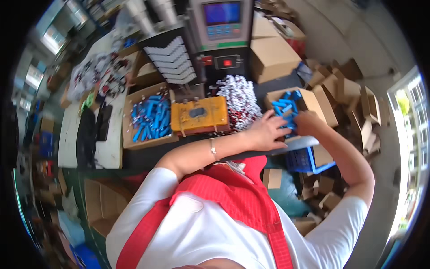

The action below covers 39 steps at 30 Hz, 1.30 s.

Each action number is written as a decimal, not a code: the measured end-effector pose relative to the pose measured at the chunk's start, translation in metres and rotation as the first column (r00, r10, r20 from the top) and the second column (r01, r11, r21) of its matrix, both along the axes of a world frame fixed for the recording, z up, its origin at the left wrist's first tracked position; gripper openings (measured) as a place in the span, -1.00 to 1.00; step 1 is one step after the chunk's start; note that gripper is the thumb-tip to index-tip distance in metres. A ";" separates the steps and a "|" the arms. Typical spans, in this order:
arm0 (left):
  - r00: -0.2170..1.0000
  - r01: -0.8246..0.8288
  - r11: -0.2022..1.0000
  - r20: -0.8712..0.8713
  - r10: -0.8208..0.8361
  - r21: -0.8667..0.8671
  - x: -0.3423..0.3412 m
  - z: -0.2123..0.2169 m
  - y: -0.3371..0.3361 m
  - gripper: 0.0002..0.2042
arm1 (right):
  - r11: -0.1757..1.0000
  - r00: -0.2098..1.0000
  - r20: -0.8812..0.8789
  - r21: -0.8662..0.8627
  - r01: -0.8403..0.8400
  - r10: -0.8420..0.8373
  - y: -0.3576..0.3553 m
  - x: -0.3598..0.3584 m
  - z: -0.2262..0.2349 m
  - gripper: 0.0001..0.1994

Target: The person assembles battery packs by picking up battery cells and wire connectors, aligning them, and welding the wires to the battery terminals using a spot welding machine.

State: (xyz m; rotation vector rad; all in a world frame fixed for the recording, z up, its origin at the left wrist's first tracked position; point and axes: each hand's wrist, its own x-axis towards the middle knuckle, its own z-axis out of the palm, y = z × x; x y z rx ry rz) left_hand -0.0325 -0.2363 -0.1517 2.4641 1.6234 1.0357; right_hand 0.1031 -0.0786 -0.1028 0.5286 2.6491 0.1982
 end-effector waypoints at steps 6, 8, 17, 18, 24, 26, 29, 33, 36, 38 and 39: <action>0.983 -0.125 0.992 -0.134 0.126 0.014 0.010 -0.011 0.003 -0.68 | 0.993 0.995 0.097 -0.117 -0.006 0.018 -0.010 0.001 0.018 -0.64; 0.979 -0.161 0.987 -0.125 0.161 0.010 0.012 -0.013 0.001 -0.69 | 0.976 0.998 0.057 -0.218 -0.011 0.024 -0.004 0.003 0.014 -0.66; 0.990 -0.131 0.991 -0.055 0.131 0.015 0.013 -0.009 0.003 -0.73 | 0.905 0.935 -0.312 -0.426 0.023 -0.171 0.007 0.018 0.004 -0.82; 0.994 -0.089 0.995 0.059 0.087 0.039 0.012 -0.008 0.006 -0.75 | 0.897 0.918 -0.355 -0.441 0.002 -0.177 0.013 0.019 0.003 -0.82; 0.043 0.581 0.725 0.904 0.426 -0.369 0.033 -0.005 0.047 -0.37 | 0.718 0.531 -0.625 -0.695 -0.046 -0.571 0.017 0.009 0.009 -0.74; -0.265 0.598 0.763 0.838 0.476 -0.244 0.050 0.008 0.056 -0.21 | 0.380 0.400 -0.412 -0.911 -0.160 -0.819 -0.007 0.013 0.007 -0.71; -0.506 0.493 0.869 0.797 0.328 -0.045 0.054 0.022 0.054 -0.39 | 0.889 0.238 -0.883 -0.441 -0.122 -0.405 -0.045 0.006 -0.025 -0.64; -0.539 0.346 0.938 0.813 0.218 -0.022 0.016 0.004 0.051 -0.78 | 0.999 0.319 -0.947 -0.050 -0.016 -0.043 -0.090 -0.017 -0.028 -0.60; -0.549 0.354 0.935 0.800 0.240 -0.038 0.005 0.031 0.005 -0.84 | 0.997 0.301 -0.951 0.077 0.020 0.068 -0.121 -0.029 -0.026 -0.52; -0.579 0.408 0.912 0.785 0.218 0.048 -0.002 0.033 -0.017 -0.85 | 0.999 0.308 -0.951 0.018 -0.030 0.026 -0.134 -0.035 -0.026 -0.50; -0.619 0.391 0.909 0.772 0.144 0.144 -0.004 0.030 -0.024 -0.82 | 0.997 0.329 -0.944 -0.032 -0.069 -0.007 -0.140 -0.038 -0.022 -0.50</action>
